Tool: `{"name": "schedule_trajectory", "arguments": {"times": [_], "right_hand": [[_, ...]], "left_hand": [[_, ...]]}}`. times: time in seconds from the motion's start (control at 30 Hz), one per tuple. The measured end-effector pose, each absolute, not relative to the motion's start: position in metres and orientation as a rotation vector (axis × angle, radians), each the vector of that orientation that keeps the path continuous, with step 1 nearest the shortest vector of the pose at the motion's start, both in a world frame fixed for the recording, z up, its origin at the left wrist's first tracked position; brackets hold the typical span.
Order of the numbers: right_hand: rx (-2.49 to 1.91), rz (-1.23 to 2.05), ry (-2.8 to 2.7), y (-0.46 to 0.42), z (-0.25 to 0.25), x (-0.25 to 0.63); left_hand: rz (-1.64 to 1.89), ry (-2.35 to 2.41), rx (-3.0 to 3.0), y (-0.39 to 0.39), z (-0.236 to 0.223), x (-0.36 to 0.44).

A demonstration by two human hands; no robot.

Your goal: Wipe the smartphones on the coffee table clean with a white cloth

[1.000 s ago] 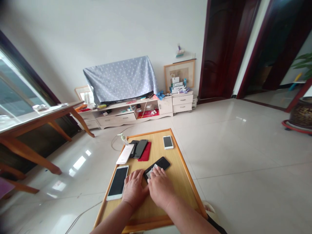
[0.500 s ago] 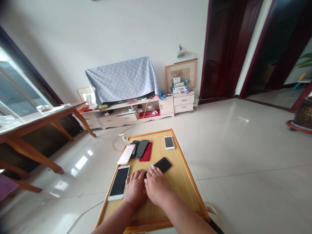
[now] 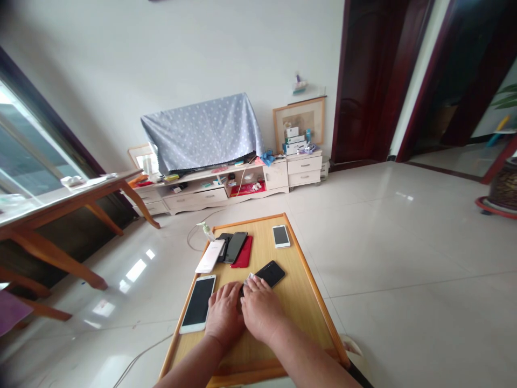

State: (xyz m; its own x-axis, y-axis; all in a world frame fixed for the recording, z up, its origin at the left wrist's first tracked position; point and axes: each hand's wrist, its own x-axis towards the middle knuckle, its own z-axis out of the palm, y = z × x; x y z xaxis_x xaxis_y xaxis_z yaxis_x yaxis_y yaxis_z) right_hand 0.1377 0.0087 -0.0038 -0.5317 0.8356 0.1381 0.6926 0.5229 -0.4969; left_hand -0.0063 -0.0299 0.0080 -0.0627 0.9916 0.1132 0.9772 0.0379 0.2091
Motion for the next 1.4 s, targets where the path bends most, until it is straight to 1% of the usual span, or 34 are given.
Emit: {"name": "schedule_trajectory", "arguments": {"times": [0.17, 0.23, 0.43, 0.63, 0.7, 0.8, 0.87, 1.07, 1.13, 1.3, 1.4], "right_hand": [[-1.630, 0.492, -2.264, 0.033, -0.001, 0.163], [-1.687, 0.474, -2.243, 0.031, -0.001, 0.167], [-1.440, 0.556, -2.368, -0.001, 0.000, 0.156], [-1.717, 0.516, -2.237, 0.024, 0.006, 0.179], [-1.663, 0.526, -2.267, 0.016, 0.005, 0.173], [-1.428, 0.577, -2.367, -0.006, 0.003, 0.156], [-1.357, 0.602, -2.398, -0.010, 0.002, 0.152], [-1.655, 0.486, -2.240, 0.024, 0.004, 0.174], [-1.622, 0.501, -2.254, 0.021, 0.004, 0.168], [-1.295, 0.604, -2.384, -0.001, 0.001, 0.140], [-1.387, 0.580, -2.347, 0.015, 0.000, 0.145]], "left_hand": [[0.345, 2.230, 2.091, -0.032, 0.014, -0.002], [0.344, 2.233, 2.089, -0.032, 0.015, -0.001], [0.320, 2.235, 2.078, -0.031, 0.014, -0.002], [0.348, 2.223, 2.106, -0.031, 0.011, -0.003], [0.359, 2.217, 2.113, -0.031, 0.009, -0.005], [0.352, 2.212, 2.114, -0.030, 0.006, -0.007], [0.343, 2.215, 2.105, -0.030, 0.006, -0.007], [0.355, 2.222, 2.106, -0.031, 0.012, -0.003], [0.342, 2.225, 2.099, -0.031, 0.012, -0.003], [0.323, 2.213, 2.109, -0.030, 0.008, -0.007], [0.333, 2.211, 2.113, -0.030, 0.009, -0.007]]}}
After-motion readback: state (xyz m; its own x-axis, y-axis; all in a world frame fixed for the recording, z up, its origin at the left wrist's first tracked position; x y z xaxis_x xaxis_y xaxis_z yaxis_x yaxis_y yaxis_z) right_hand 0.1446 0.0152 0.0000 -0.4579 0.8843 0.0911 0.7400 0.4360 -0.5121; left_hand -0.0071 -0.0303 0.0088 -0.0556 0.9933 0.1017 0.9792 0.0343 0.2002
